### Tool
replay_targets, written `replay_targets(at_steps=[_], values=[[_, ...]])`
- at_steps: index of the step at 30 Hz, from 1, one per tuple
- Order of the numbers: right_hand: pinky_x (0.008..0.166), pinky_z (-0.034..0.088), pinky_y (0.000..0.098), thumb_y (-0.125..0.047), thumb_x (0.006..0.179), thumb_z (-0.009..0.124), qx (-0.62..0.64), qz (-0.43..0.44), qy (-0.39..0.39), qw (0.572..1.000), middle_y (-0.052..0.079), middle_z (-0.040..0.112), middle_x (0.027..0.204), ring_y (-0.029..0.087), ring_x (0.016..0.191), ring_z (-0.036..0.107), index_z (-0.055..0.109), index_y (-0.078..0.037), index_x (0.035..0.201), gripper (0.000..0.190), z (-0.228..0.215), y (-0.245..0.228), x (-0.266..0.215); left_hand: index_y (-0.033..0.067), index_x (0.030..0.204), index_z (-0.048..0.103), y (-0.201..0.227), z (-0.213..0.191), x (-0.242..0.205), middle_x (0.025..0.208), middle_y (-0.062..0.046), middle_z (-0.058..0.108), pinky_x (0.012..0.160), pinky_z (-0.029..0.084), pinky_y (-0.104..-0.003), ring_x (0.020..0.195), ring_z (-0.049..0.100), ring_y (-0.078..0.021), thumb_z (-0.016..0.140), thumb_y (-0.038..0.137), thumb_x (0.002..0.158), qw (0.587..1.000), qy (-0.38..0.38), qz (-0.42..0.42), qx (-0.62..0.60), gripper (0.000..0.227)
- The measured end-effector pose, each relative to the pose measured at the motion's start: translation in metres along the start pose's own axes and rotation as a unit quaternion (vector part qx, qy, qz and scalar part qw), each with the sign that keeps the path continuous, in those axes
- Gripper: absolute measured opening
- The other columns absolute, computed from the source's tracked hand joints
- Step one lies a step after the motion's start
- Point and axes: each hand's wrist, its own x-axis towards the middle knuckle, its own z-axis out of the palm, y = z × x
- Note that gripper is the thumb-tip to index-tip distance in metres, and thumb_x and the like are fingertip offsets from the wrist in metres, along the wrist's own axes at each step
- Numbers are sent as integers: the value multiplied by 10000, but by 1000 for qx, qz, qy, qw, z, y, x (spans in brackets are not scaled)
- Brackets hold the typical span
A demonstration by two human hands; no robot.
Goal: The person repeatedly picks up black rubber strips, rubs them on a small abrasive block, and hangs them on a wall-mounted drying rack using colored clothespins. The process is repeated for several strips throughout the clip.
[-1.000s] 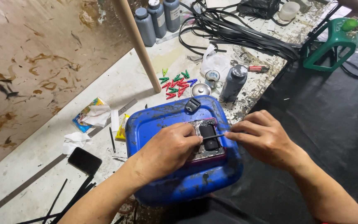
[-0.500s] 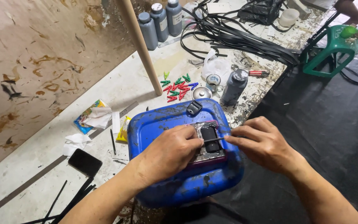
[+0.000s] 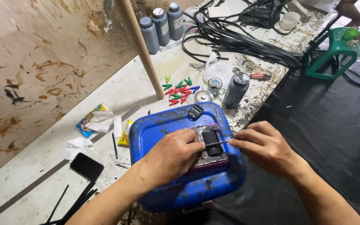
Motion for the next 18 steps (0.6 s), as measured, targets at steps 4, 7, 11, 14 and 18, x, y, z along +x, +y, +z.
replay_targets(at_steps=[4, 7, 11, 14, 18], values=[[706, 512, 383, -148, 955, 628, -10, 1, 1, 1000, 38, 713, 921, 263, 796, 622, 775, -178, 964, 150, -4, 2, 4, 96, 798, 630, -3, 3, -1, 818, -82, 599, 679, 567, -340, 779, 660, -296, 625, 68, 904, 1000, 4, 5, -2, 110], [698, 503, 363, -190, 1004, 561, 5, -6, 12, 1000, 20, 711, 924, 251, 795, 620, 771, -184, 964, 214, 8, -9, 17, 104, 800, 628, -4, 6, -1, 818, -72, 591, 681, 563, -333, 778, 653, -288, 622, 79, 903, 1000, 3, 9, 6, 106], [703, 524, 367, -186, 1016, 546, 37, -15, 17, 999, 48, 697, 925, 273, 783, 611, 762, -160, 974, 221, 17, -10, 17, 103, 803, 630, -2, 4, 0, 818, -77, 589, 675, 563, -355, 781, 652, -298, 635, 79, 892, 1000, 8, 7, 0, 92], [724, 526, 388, -191, 1019, 526, -8, -5, -3, 1000, 57, 714, 946, 291, 805, 623, 768, -160, 984, 246, -1, 2, -1, 96, 804, 626, -3, 4, -1, 825, -82, 596, 683, 564, -349, 785, 658, -297, 633, 70, 896, 1000, 11, 9, -5, 96], [689, 489, 379, -166, 943, 659, -22, -1, 5, 1000, 34, 711, 896, 261, 780, 611, 784, -181, 967, 129, -4, 4, 1, 102, 791, 635, -4, 3, -1, 805, -77, 594, 674, 561, -340, 765, 656, -290, 634, 53, 884, 1000, 13, 11, -13, 105]])
